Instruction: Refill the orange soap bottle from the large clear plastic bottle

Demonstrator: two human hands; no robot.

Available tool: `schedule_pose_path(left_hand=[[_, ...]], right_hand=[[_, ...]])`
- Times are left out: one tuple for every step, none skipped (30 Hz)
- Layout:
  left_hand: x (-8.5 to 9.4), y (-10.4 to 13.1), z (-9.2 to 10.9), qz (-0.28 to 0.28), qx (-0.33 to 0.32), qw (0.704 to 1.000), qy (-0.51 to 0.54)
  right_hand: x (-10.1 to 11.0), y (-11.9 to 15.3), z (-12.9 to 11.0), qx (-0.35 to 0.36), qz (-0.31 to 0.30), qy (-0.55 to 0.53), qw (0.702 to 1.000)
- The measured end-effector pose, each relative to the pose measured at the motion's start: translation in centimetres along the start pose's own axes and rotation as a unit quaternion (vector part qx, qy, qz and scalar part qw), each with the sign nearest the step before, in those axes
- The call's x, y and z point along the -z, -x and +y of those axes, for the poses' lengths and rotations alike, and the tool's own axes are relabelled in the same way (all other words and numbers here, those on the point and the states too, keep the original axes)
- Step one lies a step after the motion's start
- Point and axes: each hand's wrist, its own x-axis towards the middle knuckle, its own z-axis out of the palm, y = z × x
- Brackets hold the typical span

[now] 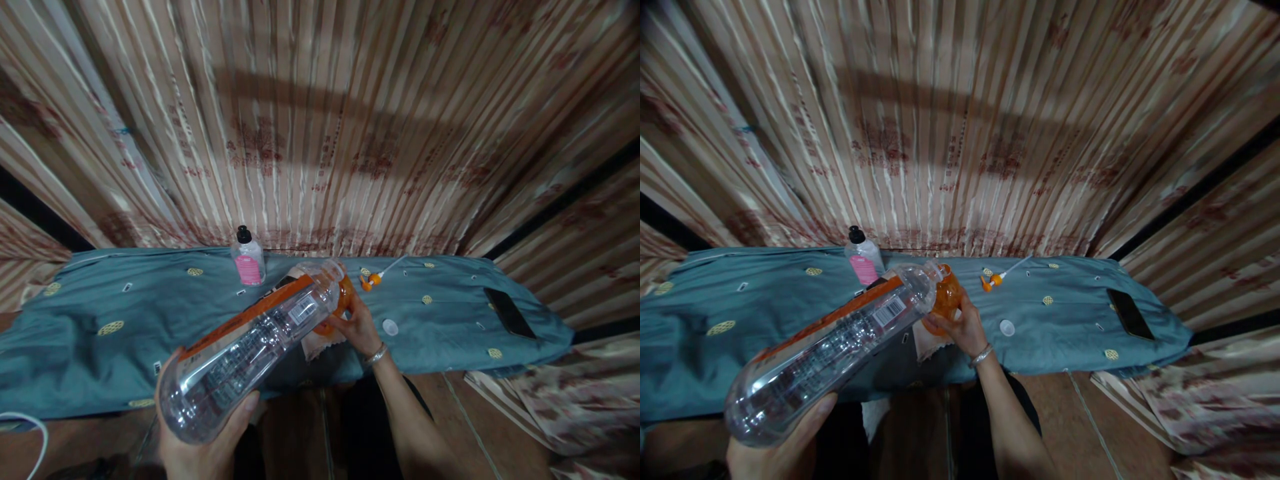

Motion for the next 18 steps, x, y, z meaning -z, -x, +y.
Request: schedule_pose_path(left_hand=[[0.1,-0.1,-0.2,-0.002,-0.002,1.0,0.001],[0.3,-0.2,-0.4,-0.002,-0.008,1.0,0.001],[0.4,-0.3,-0.7,0.001,-0.016,1.0,-0.004],[0.5,-0.3,-0.8,0.005,-0.024,1.0,-0.01],[0.5,-0.4,-1.0,0.008,-0.028,0.999,-0.016],[0.5,-0.4,-1.1,0.008,-0.029,0.999,-0.02],[0.5,-0.3,-1.1,0.006,-0.027,0.999,-0.02],[0.4,-0.3,-1.1,0.002,-0.022,1.0,-0.018],[0.3,-0.3,-1.0,-0.001,-0.018,1.0,-0.015],[0.2,-0.3,-0.8,-0.003,-0.016,1.0,-0.011],[0.0,-0.3,-0.6,-0.002,-0.018,1.0,-0.006],[-0.1,-0.3,-0.3,-0.001,-0.021,1.0,-0.001],[-0.2,-0.3,-0.1,-0.002,-0.023,1.0,0.005],[-0.3,-0.3,0.1,-0.003,-0.024,1.0,0.011],[-0.4,-0.3,0.2,-0.002,-0.023,1.0,0.015],[-0.4,-0.2,0.2,0.0,-0.018,1.0,0.019],[-0.4,-0.2,0.2,0.003,-0.011,1.0,0.023],[-0.3,-0.1,0.1,0.004,-0.002,1.0,0.026]], right_hand=[[0.0,0.0,-0.1,0.0,0.001,0.0,1.0],[0.0,0.0,-0.1,0.0,0.0,-0.002,1.0],[0.0,0.0,-0.1,0.0,-0.001,-0.005,1.0],[0.0,0.0,-0.1,0.0,0.0,-0.007,1.0],[0.0,0.0,-0.1,0.0,0.0,-0.008,1.0],[0.0,0.0,-0.1,0.0,-0.001,-0.008,1.0],[0.0,0.0,-0.1,0.0,-0.002,-0.007,1.0],[0.0,0.0,0.0,0.0,-0.005,-0.006,1.0],[0.0,0.0,0.0,0.001,-0.005,-0.006,1.0],[0.0,0.0,0.0,0.002,-0.005,-0.005,1.0],[0.1,0.0,0.1,0.003,-0.005,-0.006,1.0],[0.1,-0.1,0.1,0.006,-0.003,-0.008,1.0],[0.1,-0.1,0.1,0.007,-0.002,-0.009,1.0],[0.1,-0.1,0.2,0.008,-0.002,-0.01,1.0],[0.1,0.0,0.2,0.009,-0.002,-0.012,1.0],[0.1,0.0,0.3,0.009,-0.003,-0.013,1.0],[0.0,0.0,0.4,0.008,-0.002,-0.015,1.0],[0.0,0.0,0.5,0.006,-0.002,-0.018,1.0]])
